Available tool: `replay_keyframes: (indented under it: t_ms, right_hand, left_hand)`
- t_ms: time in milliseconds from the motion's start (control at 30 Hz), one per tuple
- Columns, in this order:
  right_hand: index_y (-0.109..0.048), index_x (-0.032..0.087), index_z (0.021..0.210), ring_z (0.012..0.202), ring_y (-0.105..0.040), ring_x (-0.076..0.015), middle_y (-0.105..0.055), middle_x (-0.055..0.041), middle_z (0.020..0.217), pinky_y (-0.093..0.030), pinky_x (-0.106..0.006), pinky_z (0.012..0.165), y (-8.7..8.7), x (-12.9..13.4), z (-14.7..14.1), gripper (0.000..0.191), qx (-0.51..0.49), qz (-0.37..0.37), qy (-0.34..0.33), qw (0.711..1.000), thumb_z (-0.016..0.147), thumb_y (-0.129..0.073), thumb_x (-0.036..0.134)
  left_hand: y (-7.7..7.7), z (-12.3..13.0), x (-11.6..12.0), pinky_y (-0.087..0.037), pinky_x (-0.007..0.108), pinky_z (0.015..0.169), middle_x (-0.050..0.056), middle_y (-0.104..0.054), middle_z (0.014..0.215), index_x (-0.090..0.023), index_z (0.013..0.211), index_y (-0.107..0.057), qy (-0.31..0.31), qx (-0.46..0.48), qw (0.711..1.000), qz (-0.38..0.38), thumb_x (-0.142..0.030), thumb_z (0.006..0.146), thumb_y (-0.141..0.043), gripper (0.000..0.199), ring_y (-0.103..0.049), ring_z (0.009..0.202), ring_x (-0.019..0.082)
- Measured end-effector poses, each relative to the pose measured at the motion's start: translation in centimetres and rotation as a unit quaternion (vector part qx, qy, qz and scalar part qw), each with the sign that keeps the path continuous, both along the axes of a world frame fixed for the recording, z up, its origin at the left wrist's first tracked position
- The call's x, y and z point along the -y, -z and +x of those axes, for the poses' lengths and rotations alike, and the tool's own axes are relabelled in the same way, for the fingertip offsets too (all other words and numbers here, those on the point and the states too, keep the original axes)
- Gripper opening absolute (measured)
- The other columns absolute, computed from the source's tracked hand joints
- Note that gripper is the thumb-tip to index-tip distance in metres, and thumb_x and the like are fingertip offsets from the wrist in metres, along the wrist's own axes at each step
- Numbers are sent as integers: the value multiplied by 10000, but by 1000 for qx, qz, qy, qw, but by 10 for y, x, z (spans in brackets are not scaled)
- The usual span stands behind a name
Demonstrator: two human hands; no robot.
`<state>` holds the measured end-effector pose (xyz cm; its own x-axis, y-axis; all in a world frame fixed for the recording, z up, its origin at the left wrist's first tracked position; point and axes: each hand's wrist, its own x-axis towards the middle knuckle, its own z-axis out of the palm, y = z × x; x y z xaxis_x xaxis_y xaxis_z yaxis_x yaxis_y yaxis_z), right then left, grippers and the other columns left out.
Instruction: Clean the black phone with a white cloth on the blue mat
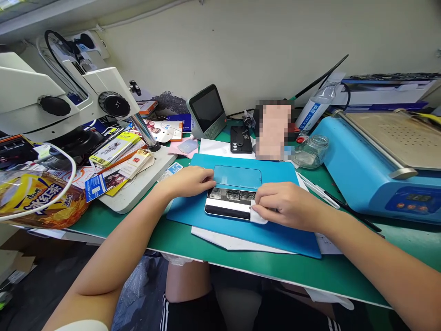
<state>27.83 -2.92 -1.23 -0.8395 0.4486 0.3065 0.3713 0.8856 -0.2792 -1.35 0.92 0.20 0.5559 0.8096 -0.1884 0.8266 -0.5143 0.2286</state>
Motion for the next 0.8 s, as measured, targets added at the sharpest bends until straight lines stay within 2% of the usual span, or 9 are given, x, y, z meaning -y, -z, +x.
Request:
replay_keyframes:
  t_ms: [133,300,400,567,733,800]
  right_hand:
    - [-704,201,846,819,-658,-204,-705,-66,889,-512,-320,698,1,-6,5,283,32,-31,10,999,1015,-544,363]
    - [-703,216,925,856,-650,-224,-693,-82,967,-522,-351,712,-2,-8,5,286,46,-71,19,996,1031,-492,379]
    - [-701,213,937,874,-648,-234,-692,-96,985,-527,-365,731,-2,-7,4,294,35,-57,33,997,1040,-465,357]
    - [-690,209,939,905,-641,-229,-685,-86,989,-524,-356,761,-2,-4,2,244,49,-77,-14,996,1033,-490,313]
    - [-674,213,909,849,-632,-229,-668,-81,952,-506,-352,709,-4,-5,5,254,56,-93,27,994,1028,-491,343]
    - [-675,219,913,864,-631,-229,-668,-76,956,-503,-351,719,-5,-3,4,243,63,-107,13,992,1026,-498,342]
  left_hand:
    - [-1,0,0,-329,309,587,23,-659,756,-235,782,-528,0,-4,1000,-2,-435,1014,-446,317,-601,691,213]
    - [-2,1,1,-336,315,585,26,-663,759,-234,784,-534,-2,-3,1000,0,-442,1017,-442,325,-603,693,215]
    - [-2,1,1,-336,315,585,24,-668,770,-237,779,-518,-4,-1,1000,0,-442,1018,-443,324,-603,700,215]
    - [-2,1,1,-331,315,586,18,-658,754,-237,771,-508,-5,-4,1000,-3,-431,1013,-446,316,-601,694,214]
    - [-1,0,0,-332,314,585,20,-666,770,-238,779,-512,-3,-4,1000,-3,-439,1015,-446,316,-600,702,216]
    - [-1,0,0,-334,314,587,19,-665,765,-238,778,-510,-3,-4,1000,-3,-442,1018,-445,322,-601,704,216]
